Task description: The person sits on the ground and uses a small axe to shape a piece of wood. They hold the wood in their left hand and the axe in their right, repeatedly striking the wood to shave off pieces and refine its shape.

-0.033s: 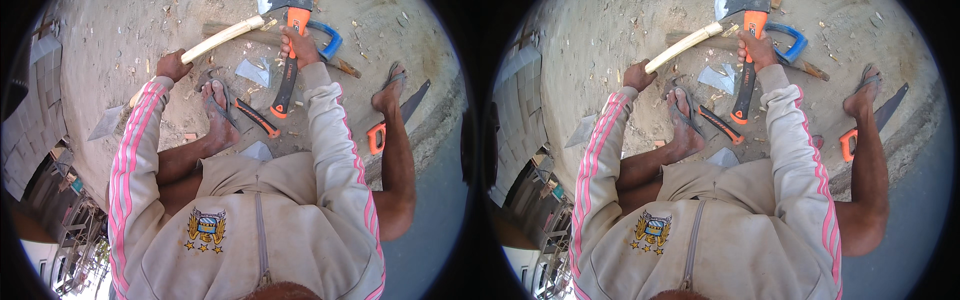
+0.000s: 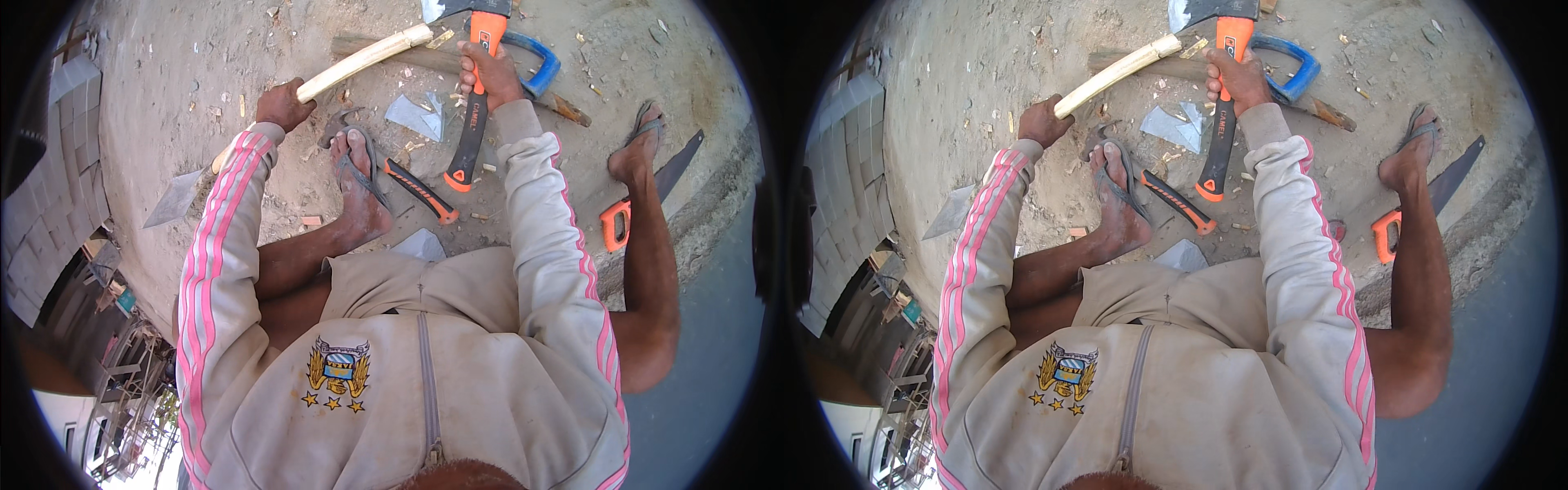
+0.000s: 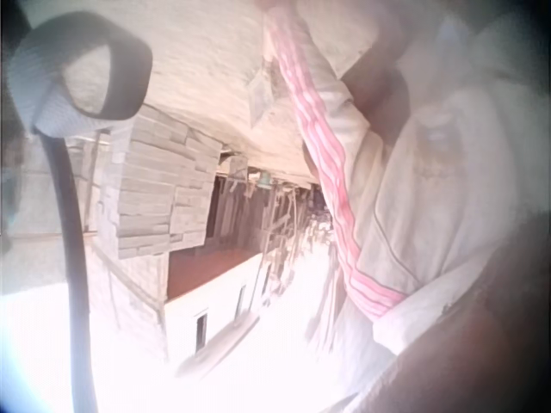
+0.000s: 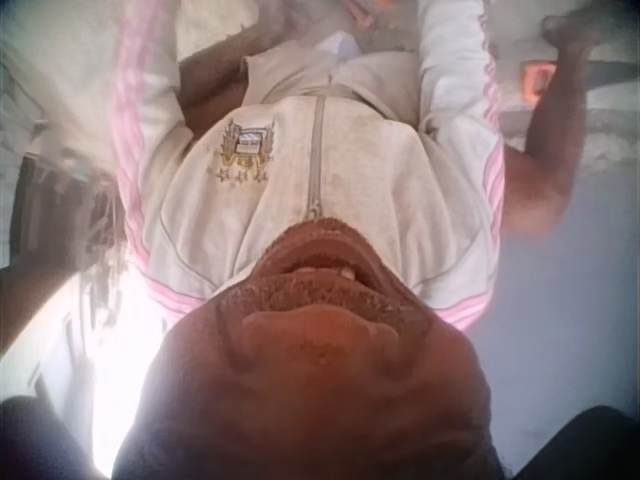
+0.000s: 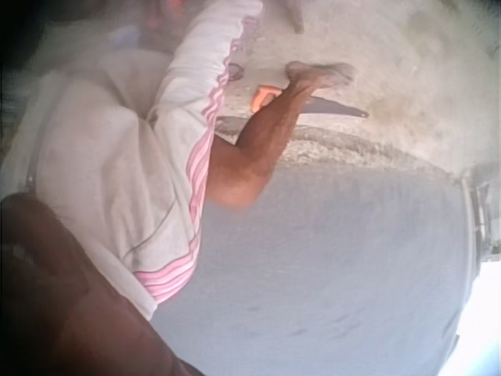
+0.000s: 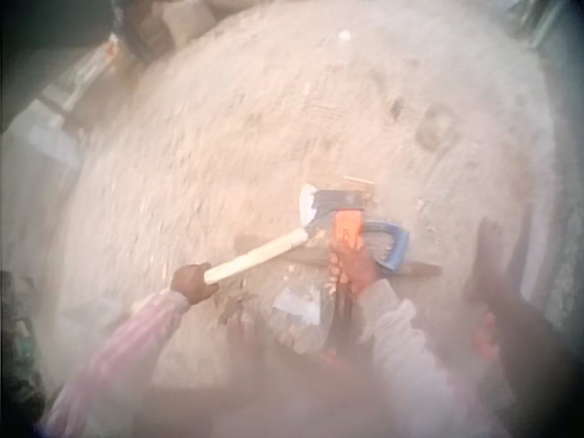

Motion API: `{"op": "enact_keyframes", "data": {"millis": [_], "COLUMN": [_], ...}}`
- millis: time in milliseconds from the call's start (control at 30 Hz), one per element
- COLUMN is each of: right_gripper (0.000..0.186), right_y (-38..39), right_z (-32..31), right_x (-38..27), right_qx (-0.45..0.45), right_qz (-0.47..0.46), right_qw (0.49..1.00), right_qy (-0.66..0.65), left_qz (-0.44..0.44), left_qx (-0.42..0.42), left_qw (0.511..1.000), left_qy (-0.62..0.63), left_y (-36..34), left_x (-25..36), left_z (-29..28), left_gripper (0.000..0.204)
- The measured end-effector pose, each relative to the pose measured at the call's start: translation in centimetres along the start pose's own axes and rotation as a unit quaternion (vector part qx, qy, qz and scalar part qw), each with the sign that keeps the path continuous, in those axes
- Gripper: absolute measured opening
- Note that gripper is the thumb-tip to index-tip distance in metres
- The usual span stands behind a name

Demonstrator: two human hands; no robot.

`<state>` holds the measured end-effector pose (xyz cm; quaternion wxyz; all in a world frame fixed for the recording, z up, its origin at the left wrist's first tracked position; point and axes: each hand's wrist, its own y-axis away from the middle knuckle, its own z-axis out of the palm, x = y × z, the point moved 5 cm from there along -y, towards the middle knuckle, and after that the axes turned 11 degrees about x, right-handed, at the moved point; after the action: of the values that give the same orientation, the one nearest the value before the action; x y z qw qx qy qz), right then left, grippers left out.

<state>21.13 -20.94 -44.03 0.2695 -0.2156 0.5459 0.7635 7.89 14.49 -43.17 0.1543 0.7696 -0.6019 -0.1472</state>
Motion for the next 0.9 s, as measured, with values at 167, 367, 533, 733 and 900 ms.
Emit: {"op": "enact_keyframes", "data": {"millis": [167,367,533,733,900], "right_gripper": [0.029,0.03,0.032,0.03,0.028], "right_y": [1.0,4.5,4.7,3.4,1.6], "right_z": [0.8,3.3,3.0,0.2,-1.3], "right_x": [1.0,-2.3,-4.1,-1.0,-0.3], "right_qx": [-0.023,0.01,0.021,0.067,0.072], "right_qz": [-0.022,-0.24,-0.191,-0.036,-0.037], "right_qw": [0.996,0.943,0.963,0.996,0.997], "right_qy": [0.078,0.232,0.189,0.04,-0.008], "left_qz": [0.012,0.036,0.041,0.052,0.037], "left_qx": [0.011,-0.023,-0.021,-0.03,-0.078], "left_qw": [1.0,0.998,0.989,0.992,0.981], "left_qy": [0.016,0.049,0.142,0.109,0.172], "left_y": [-0.1,-1.4,-1.6,-1.8,-2.3], "left_x": [-0.4,-1.2,-1.6,-1.0,-1.3], "left_z": [0.2,-0.7,-2.5,-1.2,-1.6], "left_gripper": [0.041,0.048,0.053,0.05,0.051]}}
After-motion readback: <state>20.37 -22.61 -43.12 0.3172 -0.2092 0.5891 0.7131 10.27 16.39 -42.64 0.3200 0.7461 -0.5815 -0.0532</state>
